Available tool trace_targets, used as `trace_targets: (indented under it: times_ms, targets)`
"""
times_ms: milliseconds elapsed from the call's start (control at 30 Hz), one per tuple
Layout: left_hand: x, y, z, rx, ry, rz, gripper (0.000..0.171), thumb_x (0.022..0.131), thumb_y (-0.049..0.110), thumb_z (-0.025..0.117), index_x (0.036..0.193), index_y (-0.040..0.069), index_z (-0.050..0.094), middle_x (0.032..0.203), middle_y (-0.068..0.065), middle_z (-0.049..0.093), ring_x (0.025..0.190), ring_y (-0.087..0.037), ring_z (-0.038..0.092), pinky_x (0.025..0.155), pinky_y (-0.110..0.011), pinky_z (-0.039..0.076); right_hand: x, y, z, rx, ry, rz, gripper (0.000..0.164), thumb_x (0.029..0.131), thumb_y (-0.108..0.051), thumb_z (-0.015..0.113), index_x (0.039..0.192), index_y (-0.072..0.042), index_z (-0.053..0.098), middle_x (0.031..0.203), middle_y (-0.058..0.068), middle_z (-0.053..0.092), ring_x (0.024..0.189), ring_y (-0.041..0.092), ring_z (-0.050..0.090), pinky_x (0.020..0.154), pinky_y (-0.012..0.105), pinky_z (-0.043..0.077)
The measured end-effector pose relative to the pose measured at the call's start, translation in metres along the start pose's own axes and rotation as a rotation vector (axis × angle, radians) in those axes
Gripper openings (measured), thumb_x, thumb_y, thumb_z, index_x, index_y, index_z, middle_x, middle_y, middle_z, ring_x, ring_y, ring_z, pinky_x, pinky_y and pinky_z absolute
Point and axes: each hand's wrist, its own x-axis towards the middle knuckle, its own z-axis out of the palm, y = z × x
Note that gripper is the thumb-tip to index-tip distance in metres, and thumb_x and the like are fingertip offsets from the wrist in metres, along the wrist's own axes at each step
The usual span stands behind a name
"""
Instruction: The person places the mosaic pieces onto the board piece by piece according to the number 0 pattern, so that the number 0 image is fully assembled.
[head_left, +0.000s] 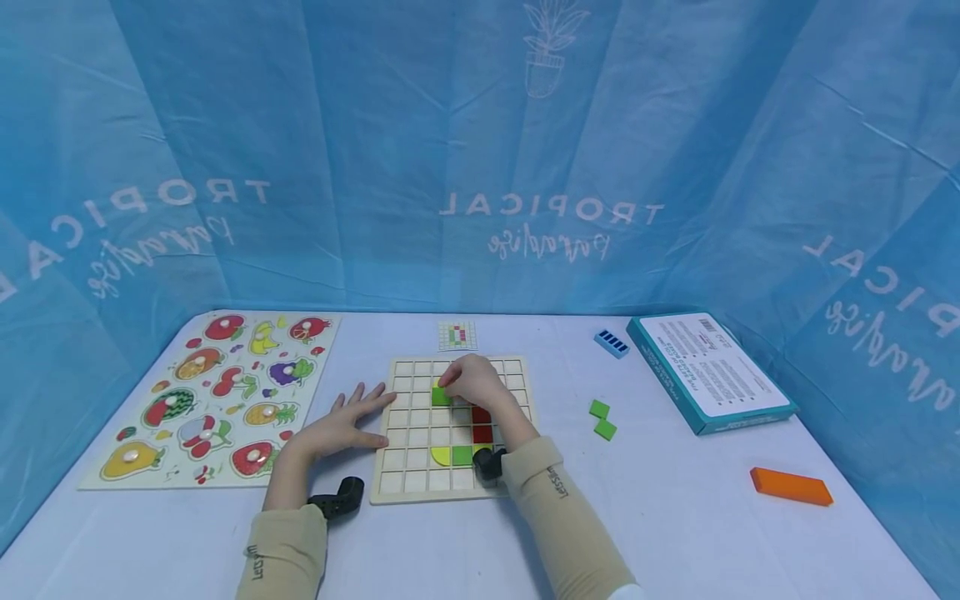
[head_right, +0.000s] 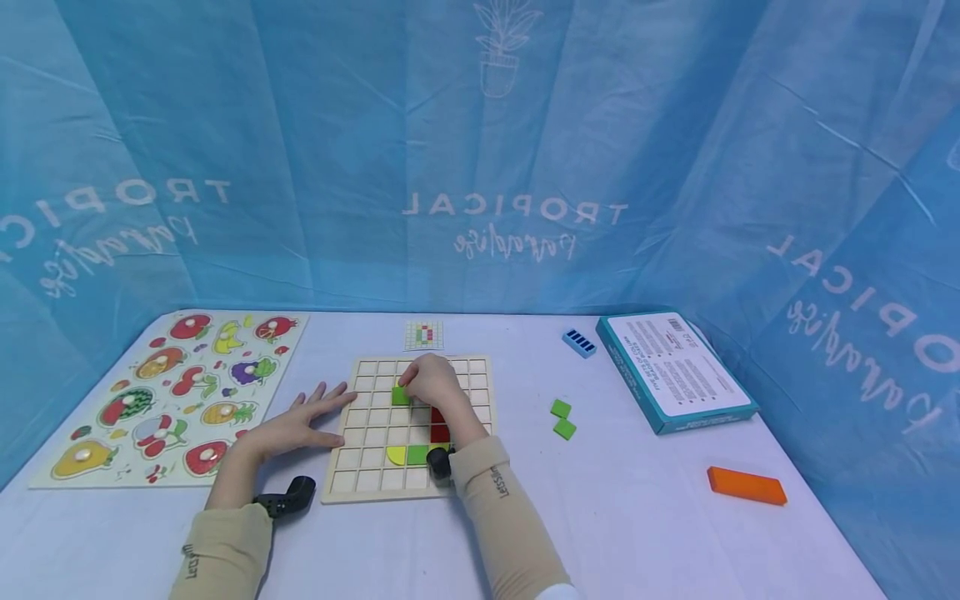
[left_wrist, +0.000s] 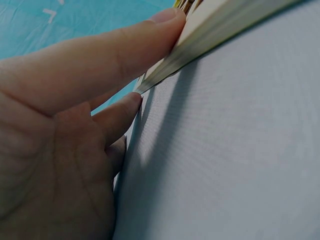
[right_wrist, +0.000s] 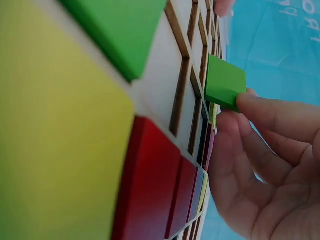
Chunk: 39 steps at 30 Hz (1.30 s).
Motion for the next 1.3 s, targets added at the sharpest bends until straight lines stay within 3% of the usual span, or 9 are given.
trace_targets:
  times_ms: [433,633,967,1300]
  targets:
    - [0.001,0.0,0.001,0.004,0.004,-0.007,0.082,0.075,0.031,0.071,0.143,0.006,0.033,0.153,-0.02,0.009,0.138,-0.04,-0.012,0.109,-0.056,-0.014,0.001,-0.002,-0.001,-0.145,0.001,0.004,0.01,0.08,-0.002,0.065,0.081,-0.009,0.072,0.087,0.003,0.066,0.058,0.012,0.046,0.048,0.021,0.039]
    - [0.001,0.0,0.001,0.013,0.004,-0.007,0.082,0.075,0.031,0.071,0.143,0.006,0.033,0.153,-0.02,0.009,0.139,-0.04,-0.011,0.109,-0.056,-0.013,0.0,-0.001,-0.002,-0.162,-0.01,0.007,0.016,0.081,-0.001,0.064,0.089,-0.01,0.073,0.092,0.003,0.067,0.068,0.014,0.05,0.053,0.021,0.041]
    - [0.002,-0.001,0.001,0.01,0.005,0.003,0.082,0.075,0.03,0.072,0.143,0.006,0.033,0.153,-0.021,0.009,0.138,-0.04,-0.011,0.109,-0.056,-0.014,-0.004,0.011,-0.017,-0.036,0.01,-0.055,0.02,0.084,-0.006,0.063,0.102,-0.008,0.07,0.094,0.006,0.065,0.079,0.016,0.058,0.063,0.024,0.049]
    - [0.002,-0.002,0.001,0.013,0.009,-0.001,0.082,0.075,0.03,0.072,0.143,0.006,0.033,0.153,-0.02,0.009,0.139,-0.04,-0.011,0.109,-0.056,-0.013,-0.017,0.024,-0.035,0.097,0.054,-0.012,0.021,0.086,-0.013,0.061,0.105,-0.01,0.068,0.098,0.006,0.063,0.087,0.021,0.057,0.078,0.036,0.053]
